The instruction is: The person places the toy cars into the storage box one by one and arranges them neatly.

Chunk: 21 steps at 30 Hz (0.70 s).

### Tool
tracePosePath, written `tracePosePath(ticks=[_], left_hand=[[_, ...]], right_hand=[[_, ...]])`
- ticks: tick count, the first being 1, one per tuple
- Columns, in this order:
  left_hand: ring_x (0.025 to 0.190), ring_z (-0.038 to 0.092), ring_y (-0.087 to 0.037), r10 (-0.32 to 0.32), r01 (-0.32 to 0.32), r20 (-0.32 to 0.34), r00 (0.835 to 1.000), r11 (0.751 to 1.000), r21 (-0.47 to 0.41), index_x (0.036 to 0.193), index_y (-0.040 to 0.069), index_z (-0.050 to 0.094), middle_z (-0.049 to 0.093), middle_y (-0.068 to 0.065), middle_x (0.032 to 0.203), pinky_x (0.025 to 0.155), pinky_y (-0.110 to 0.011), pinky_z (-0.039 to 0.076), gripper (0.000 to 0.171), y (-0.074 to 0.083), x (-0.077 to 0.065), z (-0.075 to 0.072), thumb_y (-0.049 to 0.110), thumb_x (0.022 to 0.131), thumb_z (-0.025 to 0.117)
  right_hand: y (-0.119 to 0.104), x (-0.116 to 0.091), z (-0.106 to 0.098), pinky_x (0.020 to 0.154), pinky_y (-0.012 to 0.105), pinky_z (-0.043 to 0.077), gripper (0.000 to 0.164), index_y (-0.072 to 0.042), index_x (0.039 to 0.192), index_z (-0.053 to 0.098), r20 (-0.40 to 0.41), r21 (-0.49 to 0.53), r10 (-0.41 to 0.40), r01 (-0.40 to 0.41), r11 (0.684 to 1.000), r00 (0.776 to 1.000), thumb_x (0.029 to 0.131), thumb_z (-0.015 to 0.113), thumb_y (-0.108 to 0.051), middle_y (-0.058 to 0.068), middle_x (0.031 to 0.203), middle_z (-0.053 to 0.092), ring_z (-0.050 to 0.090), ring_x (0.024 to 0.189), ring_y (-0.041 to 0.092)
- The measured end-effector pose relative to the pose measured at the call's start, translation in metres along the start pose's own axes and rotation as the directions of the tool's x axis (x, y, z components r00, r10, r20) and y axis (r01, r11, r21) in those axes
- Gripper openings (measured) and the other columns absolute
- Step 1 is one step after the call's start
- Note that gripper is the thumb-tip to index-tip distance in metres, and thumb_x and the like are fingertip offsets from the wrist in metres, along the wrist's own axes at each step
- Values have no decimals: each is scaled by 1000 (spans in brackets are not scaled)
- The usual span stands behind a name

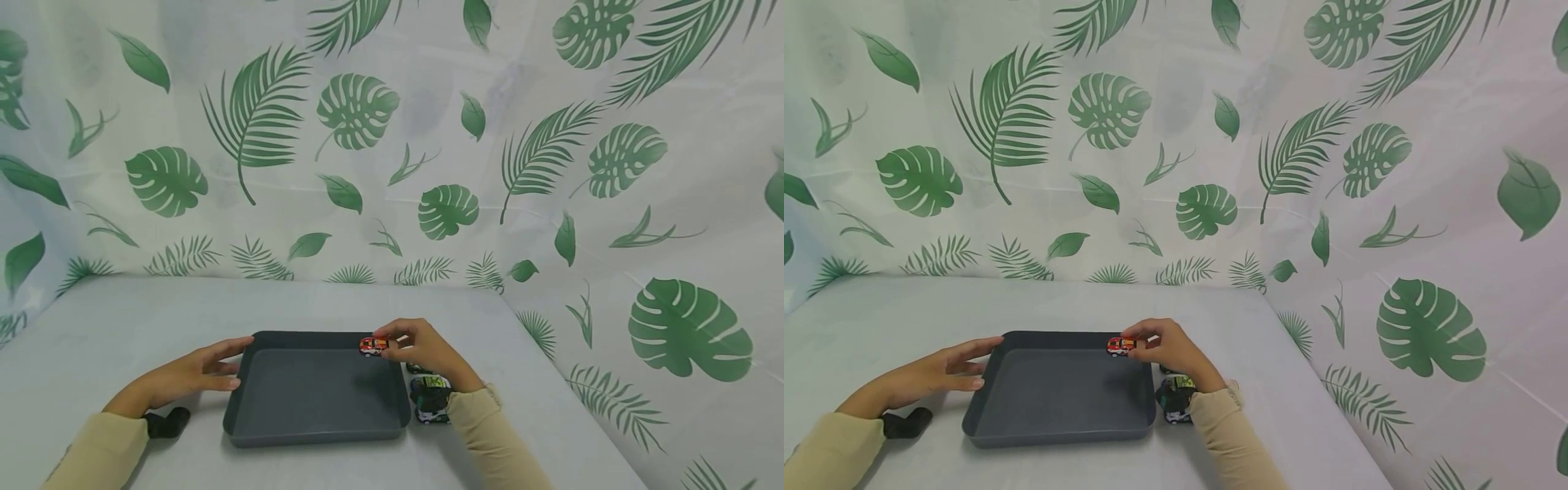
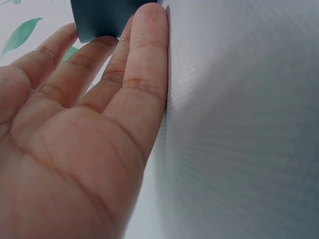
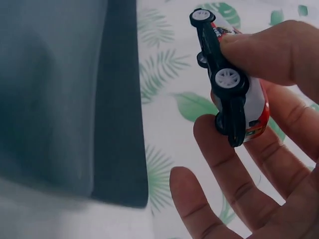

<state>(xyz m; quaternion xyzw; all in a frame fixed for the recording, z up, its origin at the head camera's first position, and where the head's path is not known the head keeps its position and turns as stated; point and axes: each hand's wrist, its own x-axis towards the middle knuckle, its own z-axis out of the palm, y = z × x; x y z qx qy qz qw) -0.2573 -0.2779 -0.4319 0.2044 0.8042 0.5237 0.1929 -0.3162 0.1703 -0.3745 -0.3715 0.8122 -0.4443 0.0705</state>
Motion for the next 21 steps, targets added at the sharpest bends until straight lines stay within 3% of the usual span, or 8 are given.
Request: tracePosePath(ticks=[8,21], left_hand=[[150,31,-67,-10,10,-7,1000,1000,-12,171,-4,14,11,-41,172,113,-74,38,88,0,0,0,20,108,70],[150,32,-64,-20,21,-14,1000,1000,4,171,-2,15,13,-39,172,113,-74,38,89,1,1,0,22,107,72]], right_hand=[[-8,11,14,80,29,59,32,7,128,74,-8,59,45,-45,997,999,97,77,-3,18,117,75,67,88,17],[-13,27,34,79,28,58,32,6,125,76,-21,97,101,-99,990,995,94,80,-2,13,112,77,68,87,13]])
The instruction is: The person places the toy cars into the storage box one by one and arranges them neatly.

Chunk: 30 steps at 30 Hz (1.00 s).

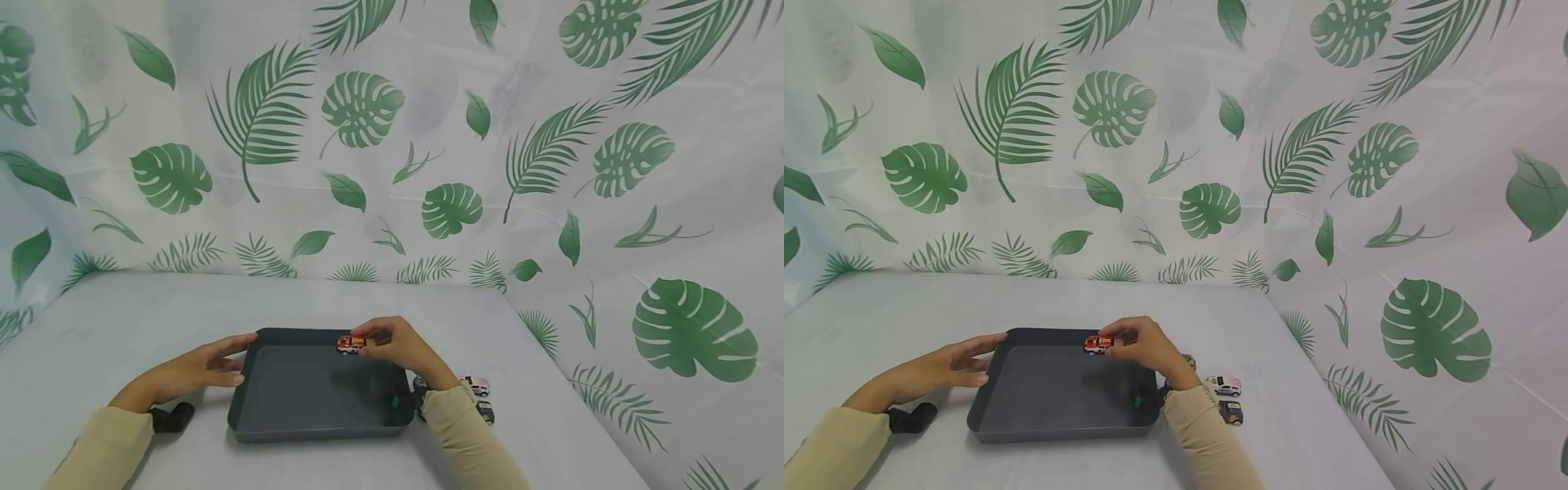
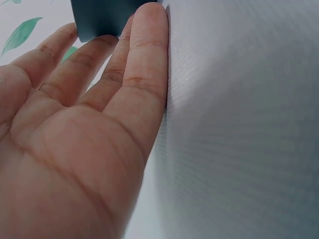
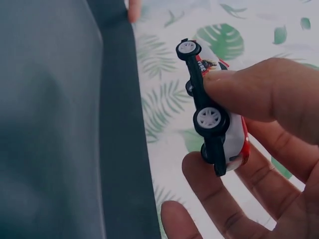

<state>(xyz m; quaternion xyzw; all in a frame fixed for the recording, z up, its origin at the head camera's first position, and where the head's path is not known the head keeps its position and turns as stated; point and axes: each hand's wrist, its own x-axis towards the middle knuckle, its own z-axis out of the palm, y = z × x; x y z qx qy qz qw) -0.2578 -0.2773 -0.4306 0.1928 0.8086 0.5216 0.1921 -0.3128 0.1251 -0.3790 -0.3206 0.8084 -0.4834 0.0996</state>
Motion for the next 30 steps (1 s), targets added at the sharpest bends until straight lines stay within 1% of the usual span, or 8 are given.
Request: tracePosePath(ticks=[4,9,13,21,23,30], left_hand=[[151,31,-65,4,-4,-3,1000,1000,5,171,-3,16,14,-39,172,114,-74,38,89,0,0,1,21,106,72],[152,28,-65,13,-13,-3,1000,1000,2,171,-4,15,13,-40,172,114,-75,36,89,1,0,1,21,106,72],[151,31,-65,0,0,-8,1000,1000,0,171,-3,16,13,-40,172,114,-75,37,90,2,-1,1,22,106,73],[151,31,-64,-28,28,-23,999,1000,-4,171,-1,18,14,-38,173,114,-76,36,91,2,1,0,23,105,75],[150,33,-64,-30,30,-26,999,1000,-1,171,-1,18,15,-39,172,114,-75,37,92,2,1,0,24,104,76],[150,33,-64,-19,19,-24,1000,1000,2,171,-2,18,16,-39,172,113,-75,38,92,2,1,0,23,104,76]], right_hand=[[-1,2,8,79,27,57,33,6,124,77,-8,10,17,-16,1000,1000,92,80,0,13,111,77,67,86,12],[-5,5,18,81,27,58,33,7,125,76,-7,32,28,-27,999,1000,92,79,1,17,118,76,68,90,10],[-8,7,26,81,27,58,32,7,124,77,-10,30,25,-25,999,1000,93,80,1,18,121,76,67,92,9],[-13,13,41,76,24,55,32,8,123,77,-39,32,34,-33,999,999,92,78,3,20,120,75,65,89,8],[-13,15,46,76,24,55,31,7,122,77,-46,21,35,-34,999,998,92,79,3,20,120,76,65,90,8],[-18,22,61,76,27,58,27,1,119,81,-72,-22,97,-98,995,993,92,82,1,14,114,78,67,93,11]])
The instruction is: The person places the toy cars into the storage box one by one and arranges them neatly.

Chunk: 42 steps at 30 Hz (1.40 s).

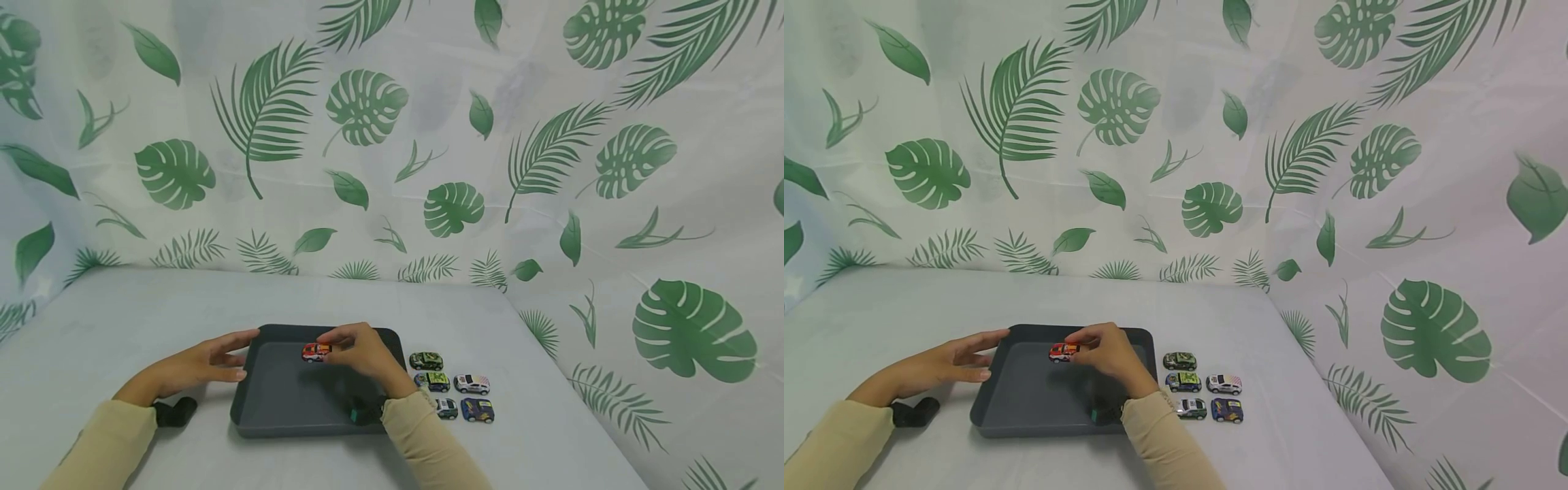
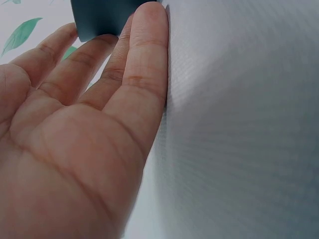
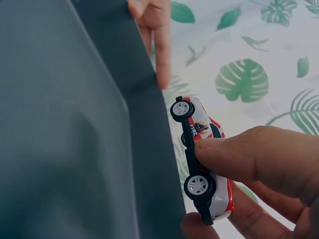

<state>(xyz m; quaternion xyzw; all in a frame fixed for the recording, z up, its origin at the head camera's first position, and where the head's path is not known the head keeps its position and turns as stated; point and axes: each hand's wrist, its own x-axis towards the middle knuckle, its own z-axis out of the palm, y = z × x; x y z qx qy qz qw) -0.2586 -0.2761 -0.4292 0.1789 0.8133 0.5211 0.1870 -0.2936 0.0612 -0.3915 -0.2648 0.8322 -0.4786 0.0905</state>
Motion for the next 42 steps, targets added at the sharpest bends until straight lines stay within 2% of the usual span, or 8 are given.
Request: tracePosePath(ticks=[11,22,29,42], left_hand=[[152,30,-64,-25,25,0,1000,1000,-15,172,-1,17,13,-38,173,114,-77,35,94,3,-1,-2,24,104,77],[152,31,-63,-16,16,14,1000,999,-40,172,0,16,12,-38,173,116,-76,33,94,3,0,-2,22,104,77],[152,30,-63,-14,14,15,1000,999,-46,172,0,17,11,-37,174,116,-76,32,93,4,0,-1,23,104,77],[152,32,-62,-22,22,11,1000,999,-44,173,2,17,12,-35,175,116,-77,32,94,3,-1,-2,24,104,77]], right_hand=[[-11,16,16,77,28,58,25,1,116,82,1,-26,31,-31,999,1000,90,84,3,12,109,79,69,90,13],[-2,31,24,78,30,59,25,1,113,83,11,-17,87,-87,996,996,88,85,5,11,106,80,69,88,13],[-5,40,29,77,25,55,25,3,112,82,28,-18,88,-88,996,996,87,85,6,12,103,81,68,85,9],[-9,55,40,84,29,58,25,2,110,83,49,-52,102,-99,994,994,86,87,6,12,105,82,70,91,11]])
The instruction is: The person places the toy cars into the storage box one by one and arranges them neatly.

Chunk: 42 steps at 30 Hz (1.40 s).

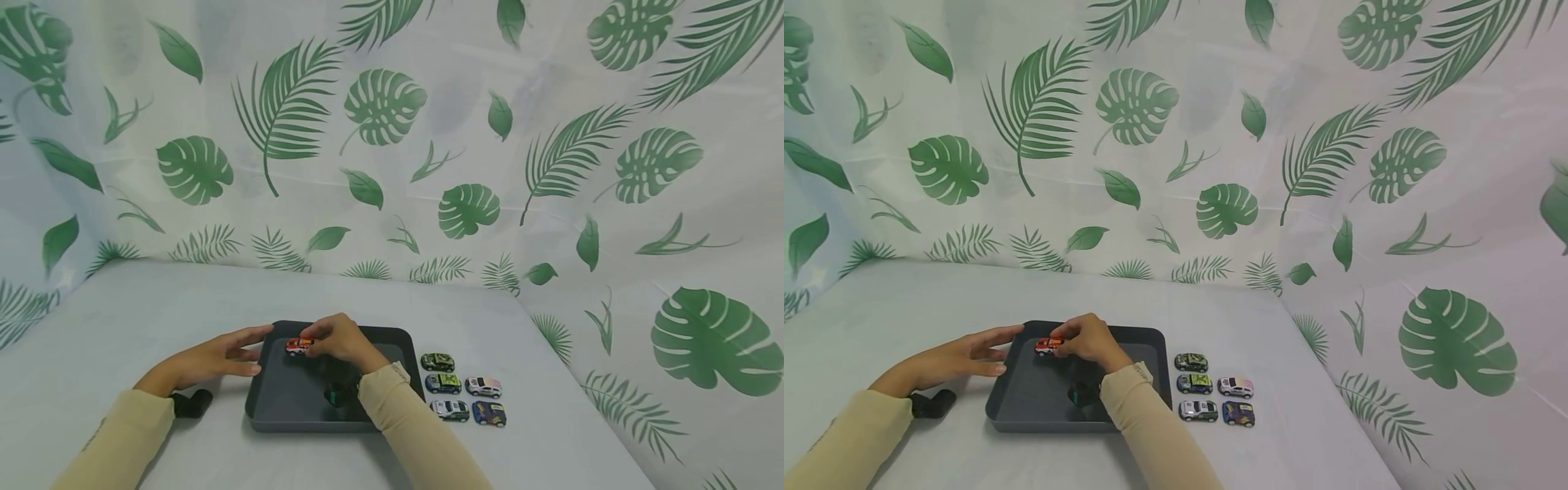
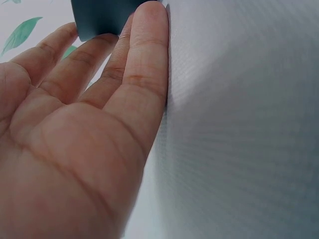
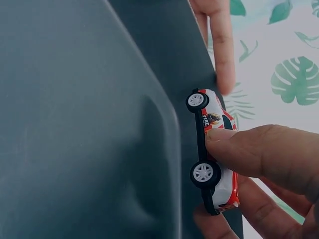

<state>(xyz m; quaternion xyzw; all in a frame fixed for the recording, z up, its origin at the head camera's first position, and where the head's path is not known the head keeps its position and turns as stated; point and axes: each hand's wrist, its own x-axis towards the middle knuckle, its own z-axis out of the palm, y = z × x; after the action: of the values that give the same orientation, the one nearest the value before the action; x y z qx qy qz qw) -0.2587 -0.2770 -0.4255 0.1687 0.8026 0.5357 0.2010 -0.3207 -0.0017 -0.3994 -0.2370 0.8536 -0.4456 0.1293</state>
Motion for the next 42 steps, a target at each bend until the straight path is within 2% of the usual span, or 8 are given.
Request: tracePosePath(ticks=[12,28,32,42], left_hand=[[152,32,-62,1,-1,6,1000,1000,-10,172,1,17,13,-37,174,116,-77,32,94,2,0,0,23,103,77],[153,30,-62,1,-1,7,1000,1000,-13,172,1,16,12,-36,175,117,-75,32,94,2,1,0,24,104,77],[153,30,-62,7,-6,6,1000,1000,-14,172,1,17,11,-35,175,117,-75,32,93,3,0,1,24,104,76],[153,31,-62,12,-11,8,1000,1000,-13,172,0,15,11,-37,174,117,-76,32,94,2,0,0,22,104,76]], right_hand=[[1,8,9,81,25,55,25,1,108,84,6,-34,15,-14,999,1000,84,89,6,10,103,82,67,85,8],[4,15,19,91,35,59,24,-5,105,86,5,-127,46,-45,991,999,83,91,3,6,103,83,75,98,17],[4,15,18,92,34,59,24,-6,104,86,4,-139,50,-49,989,999,82,92,3,5,103,83,75,99,16],[0,7,5,105,42,56,32,-3,116,83,31,-12,57,-57,998,998,86,89,1,9,118,81,73,118,26]])
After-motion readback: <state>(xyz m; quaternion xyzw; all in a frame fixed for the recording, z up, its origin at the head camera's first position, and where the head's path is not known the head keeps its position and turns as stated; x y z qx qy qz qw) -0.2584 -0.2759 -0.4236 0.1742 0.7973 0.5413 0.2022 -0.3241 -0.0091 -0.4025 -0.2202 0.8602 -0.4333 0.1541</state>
